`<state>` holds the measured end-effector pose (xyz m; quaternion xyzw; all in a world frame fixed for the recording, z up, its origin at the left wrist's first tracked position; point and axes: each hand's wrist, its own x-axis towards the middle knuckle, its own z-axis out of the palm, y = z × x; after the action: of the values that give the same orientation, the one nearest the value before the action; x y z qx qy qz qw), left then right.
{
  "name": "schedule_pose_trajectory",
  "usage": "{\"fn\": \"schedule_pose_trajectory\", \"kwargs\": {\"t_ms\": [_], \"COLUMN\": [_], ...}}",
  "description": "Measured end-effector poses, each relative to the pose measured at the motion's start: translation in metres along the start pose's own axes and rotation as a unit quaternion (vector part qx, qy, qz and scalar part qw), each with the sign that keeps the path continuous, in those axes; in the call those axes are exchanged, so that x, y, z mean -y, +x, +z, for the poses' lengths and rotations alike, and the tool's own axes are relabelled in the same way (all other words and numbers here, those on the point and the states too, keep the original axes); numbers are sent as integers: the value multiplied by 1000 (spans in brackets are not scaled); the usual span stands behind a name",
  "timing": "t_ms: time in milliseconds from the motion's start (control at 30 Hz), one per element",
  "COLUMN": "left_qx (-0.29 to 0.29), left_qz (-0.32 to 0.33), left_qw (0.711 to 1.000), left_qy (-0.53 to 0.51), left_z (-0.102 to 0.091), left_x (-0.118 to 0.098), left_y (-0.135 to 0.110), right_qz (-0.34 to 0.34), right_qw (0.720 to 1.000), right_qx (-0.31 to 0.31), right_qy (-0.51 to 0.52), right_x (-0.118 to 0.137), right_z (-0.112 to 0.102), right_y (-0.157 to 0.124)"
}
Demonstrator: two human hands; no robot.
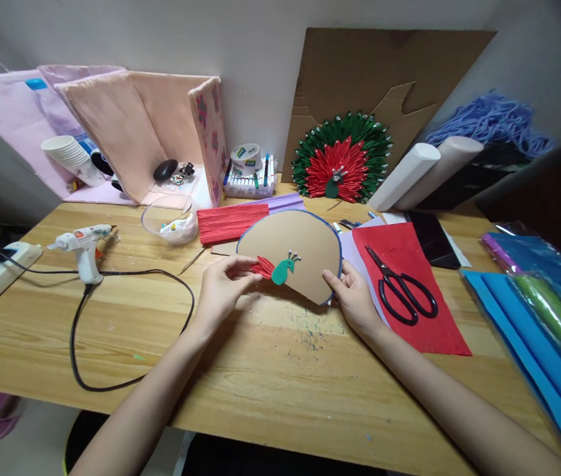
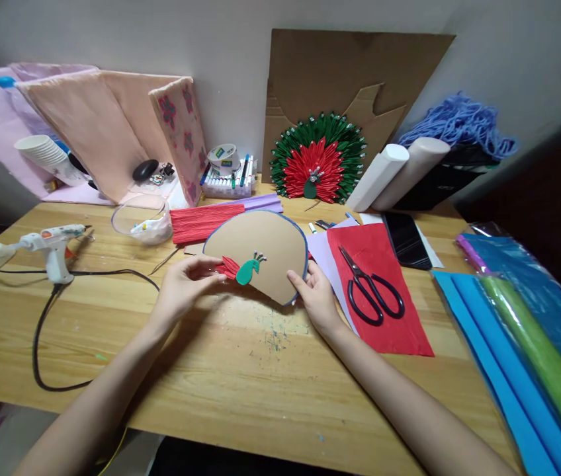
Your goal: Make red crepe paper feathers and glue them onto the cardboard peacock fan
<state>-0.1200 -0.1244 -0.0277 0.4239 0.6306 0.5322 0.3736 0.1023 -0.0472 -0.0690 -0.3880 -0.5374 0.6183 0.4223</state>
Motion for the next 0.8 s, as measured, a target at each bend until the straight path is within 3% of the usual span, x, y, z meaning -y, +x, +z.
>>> {"fn": "schedule_pose_trajectory", "kwargs": {"t_ms": [800], "left_qx": [-26], "left_qz": [32], "left_qw": [999], "left_qy": [35], "left_z": [4], "left_x": [-1], "left_y": [-1], "right_qz": [-8], "right_qw": [1000], "right_qx": [9], "right_qy": [12], "right_x": [-3], "right_z": [-2], "right_y": [1]}}
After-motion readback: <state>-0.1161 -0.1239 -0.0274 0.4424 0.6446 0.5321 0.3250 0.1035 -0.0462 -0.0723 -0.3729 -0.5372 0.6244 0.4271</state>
